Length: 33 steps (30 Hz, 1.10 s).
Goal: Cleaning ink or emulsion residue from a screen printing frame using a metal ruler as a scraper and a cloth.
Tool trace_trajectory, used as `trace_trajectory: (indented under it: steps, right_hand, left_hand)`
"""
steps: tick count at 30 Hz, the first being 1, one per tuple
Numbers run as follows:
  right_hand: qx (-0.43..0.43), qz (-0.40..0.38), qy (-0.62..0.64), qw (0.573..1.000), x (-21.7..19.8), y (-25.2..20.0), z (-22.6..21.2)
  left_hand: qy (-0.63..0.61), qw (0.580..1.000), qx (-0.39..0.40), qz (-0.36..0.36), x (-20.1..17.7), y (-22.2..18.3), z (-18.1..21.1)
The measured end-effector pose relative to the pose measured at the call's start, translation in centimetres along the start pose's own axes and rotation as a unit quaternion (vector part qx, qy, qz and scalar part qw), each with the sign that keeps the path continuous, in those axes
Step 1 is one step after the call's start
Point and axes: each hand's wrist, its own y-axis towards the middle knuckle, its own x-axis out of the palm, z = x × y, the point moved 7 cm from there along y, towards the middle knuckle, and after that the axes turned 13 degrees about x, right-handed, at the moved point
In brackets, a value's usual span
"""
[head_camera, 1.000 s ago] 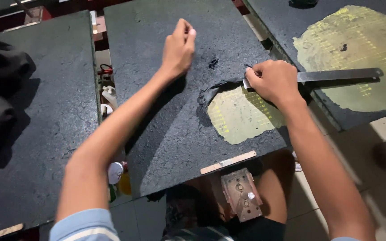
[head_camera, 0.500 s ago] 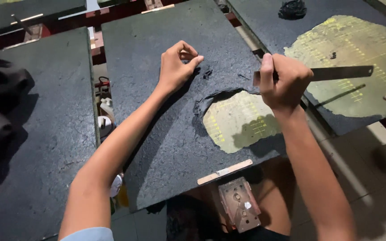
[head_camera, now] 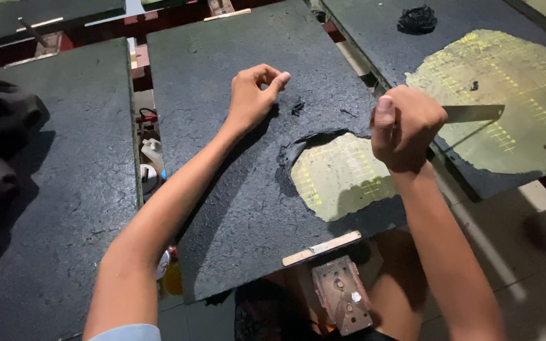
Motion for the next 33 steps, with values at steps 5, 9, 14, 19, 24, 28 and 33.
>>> trace_trajectory:
  steps: [5, 9, 14, 19, 24, 28, 33]
  right_hand:
    - [-0.005, -0.010, -0.007, 1.000, 0.3, -0.2, 0.0]
    - [0.008, -0.033, 0.008, 0.999, 0.6, -0.1, 0.2]
    - [0.004, -0.038, -0.003, 0.999, 1.0, -0.2, 0.3]
    - [0.008, -0.057, -0.006, 0.998, 1.2, -0.1, 0.2]
    - [0.036, -0.048, 0.002, 0.998, 1.6, -0.1, 1.5]
    - [0.043, -0.047, -0.004, 0.998, 2.0, -0.4, 2.4]
    - [0.067, -0.074, 0.010, 0.995, 2.1, -0.1, 2.3]
  left_hand:
    - [0.019, 0.998, -0.051, 0.014, 0.2, -0.2, -3.3]
    - [0.051, 0.995, -0.072, 0.035, 0.3, -0.3, -5.4]
    - [0.107, 0.991, -0.078, 0.009, 0.5, -0.4, -5.2]
    - [0.042, 0.997, -0.046, -0.040, 0.5, -0.1, -2.8]
    - [-0.077, 0.997, 0.013, 0.023, 0.7, 0.0, -3.4]
    - [-0.114, 0.993, 0.008, 0.000, 0.4, -0.2, -1.9]
    - [-0.149, 0.989, 0.008, -0.015, 1.2, -0.5, -2.9]
